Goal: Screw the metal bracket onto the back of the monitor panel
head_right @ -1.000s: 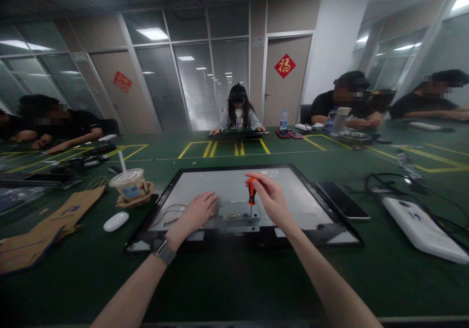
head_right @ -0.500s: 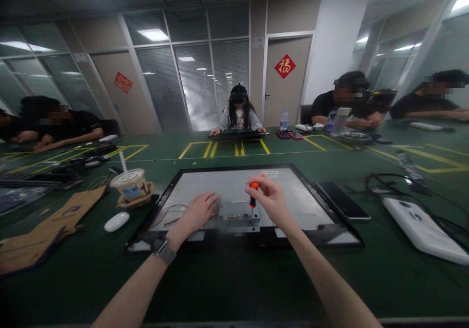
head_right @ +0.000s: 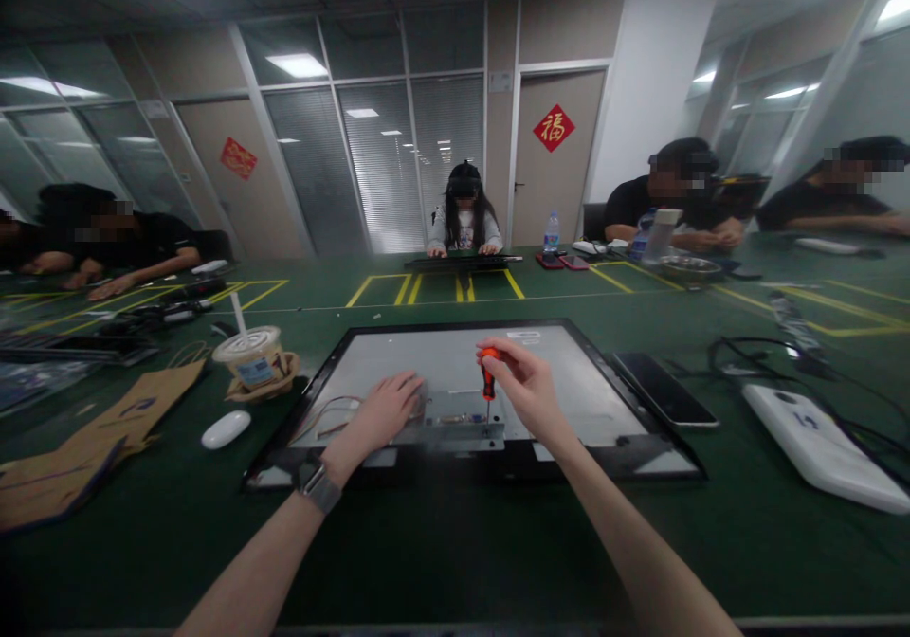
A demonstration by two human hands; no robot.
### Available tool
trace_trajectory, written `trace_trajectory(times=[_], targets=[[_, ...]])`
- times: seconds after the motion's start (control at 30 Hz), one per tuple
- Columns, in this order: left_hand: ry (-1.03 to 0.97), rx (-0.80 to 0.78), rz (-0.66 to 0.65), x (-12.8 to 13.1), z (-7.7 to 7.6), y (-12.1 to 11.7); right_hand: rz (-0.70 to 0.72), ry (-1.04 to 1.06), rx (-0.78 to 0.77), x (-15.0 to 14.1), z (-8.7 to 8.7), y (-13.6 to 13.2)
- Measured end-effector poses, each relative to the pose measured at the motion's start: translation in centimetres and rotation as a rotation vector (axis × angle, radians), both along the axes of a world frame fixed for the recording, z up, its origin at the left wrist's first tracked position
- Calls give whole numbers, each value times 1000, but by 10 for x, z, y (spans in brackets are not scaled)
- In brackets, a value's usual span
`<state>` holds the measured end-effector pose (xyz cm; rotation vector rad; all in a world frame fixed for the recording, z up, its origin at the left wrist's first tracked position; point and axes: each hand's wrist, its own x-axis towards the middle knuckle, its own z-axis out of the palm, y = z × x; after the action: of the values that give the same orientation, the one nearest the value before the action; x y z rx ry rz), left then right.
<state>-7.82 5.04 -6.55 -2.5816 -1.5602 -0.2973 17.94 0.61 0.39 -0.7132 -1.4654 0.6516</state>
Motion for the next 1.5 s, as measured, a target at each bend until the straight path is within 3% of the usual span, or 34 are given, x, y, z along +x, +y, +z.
trace_trajectory(times=[0.27, 0.5, 0.7, 0.93, 1.13, 1.5], targets=[[8, -15, 5, 1, 3, -1, -65, -55, 43, 0, 3, -2], [22, -17, 1, 1, 4, -1, 25, 28, -29, 0, -2, -1], [32, -11, 6, 1, 1, 0, -65, -28, 60, -1, 2, -1], [18, 0, -1, 0, -2, 2, 40, 41, -44, 0, -3, -1], [18, -5, 0, -1, -2, 2, -45, 13, 35, -1, -2, 0], [6, -21, 5, 1, 2, -1, -45, -9, 19, 1, -2, 1]])
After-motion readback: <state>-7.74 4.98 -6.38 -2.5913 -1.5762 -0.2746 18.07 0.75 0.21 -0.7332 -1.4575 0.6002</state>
